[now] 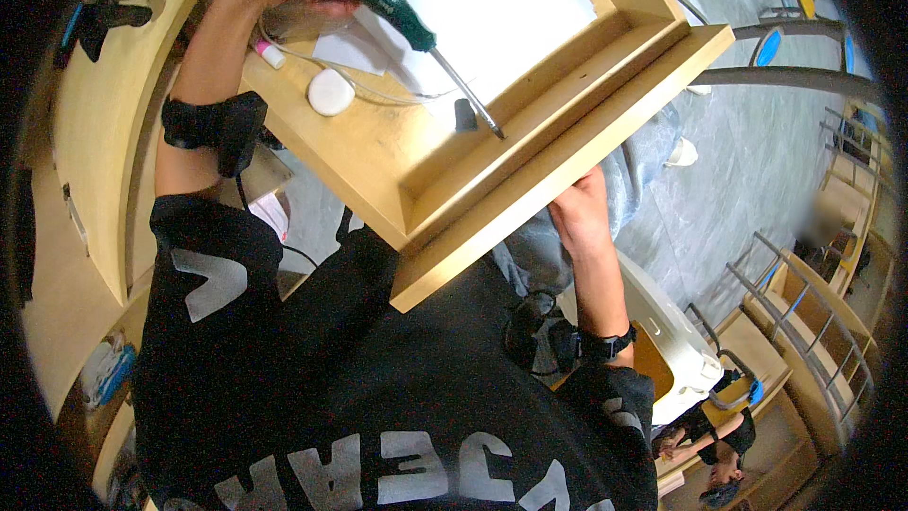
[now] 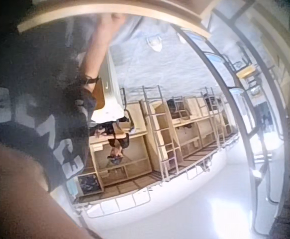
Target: The person unscrews a handle from a wooden drawer using a screwdriver and then replaces it, securing it back onto the drawer panel.
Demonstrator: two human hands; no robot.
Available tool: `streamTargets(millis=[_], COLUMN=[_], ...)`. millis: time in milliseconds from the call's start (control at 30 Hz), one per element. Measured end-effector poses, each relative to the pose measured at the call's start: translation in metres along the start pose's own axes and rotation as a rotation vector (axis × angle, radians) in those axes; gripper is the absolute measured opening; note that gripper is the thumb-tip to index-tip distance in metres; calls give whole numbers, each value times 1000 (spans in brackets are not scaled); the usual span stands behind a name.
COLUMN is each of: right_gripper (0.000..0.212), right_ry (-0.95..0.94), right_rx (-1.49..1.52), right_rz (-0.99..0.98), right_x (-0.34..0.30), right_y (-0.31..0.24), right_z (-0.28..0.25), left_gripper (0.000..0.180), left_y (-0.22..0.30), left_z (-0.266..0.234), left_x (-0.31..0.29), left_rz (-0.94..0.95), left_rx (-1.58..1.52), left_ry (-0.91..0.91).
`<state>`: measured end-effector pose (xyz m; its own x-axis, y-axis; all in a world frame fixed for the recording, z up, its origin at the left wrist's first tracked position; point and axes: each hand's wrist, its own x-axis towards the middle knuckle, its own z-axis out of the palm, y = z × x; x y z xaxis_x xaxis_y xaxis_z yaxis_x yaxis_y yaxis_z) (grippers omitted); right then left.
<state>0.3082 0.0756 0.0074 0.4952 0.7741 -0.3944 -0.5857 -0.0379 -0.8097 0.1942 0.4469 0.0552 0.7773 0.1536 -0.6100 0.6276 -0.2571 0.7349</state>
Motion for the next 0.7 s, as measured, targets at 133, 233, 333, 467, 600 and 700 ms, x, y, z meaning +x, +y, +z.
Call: streamTargets(millis=[133, 233, 333, 467, 600, 700], right_gripper=[19, 19, 17, 13, 15, 18], right_ry=[40, -67, -254, -251, -250, -232], right_rx=[-198, -283, -98, -56, -179, -120], right_rz=[4, -12, -60, -51, -120, -128], right_x=[2, 7, 16, 14, 0, -8], right_y=[-14, -10, 6, 15, -13, -7], right_z=[4, -9, -19, -15, -1, -2], left_gripper=[39, 25, 26, 28, 52, 37], left_y=[6, 27, 15, 49, 11, 80], left_z=[-6, -3, -7, 30, -9, 42], left_x=[16, 5, 7, -21, -14, -51], left_rz=[244, 143, 38, -292, 1, -125], left_rx=[-28, 40, 35, -220, -309, -605], left_ry=[-189, -94, 83, 390, -50, 127])
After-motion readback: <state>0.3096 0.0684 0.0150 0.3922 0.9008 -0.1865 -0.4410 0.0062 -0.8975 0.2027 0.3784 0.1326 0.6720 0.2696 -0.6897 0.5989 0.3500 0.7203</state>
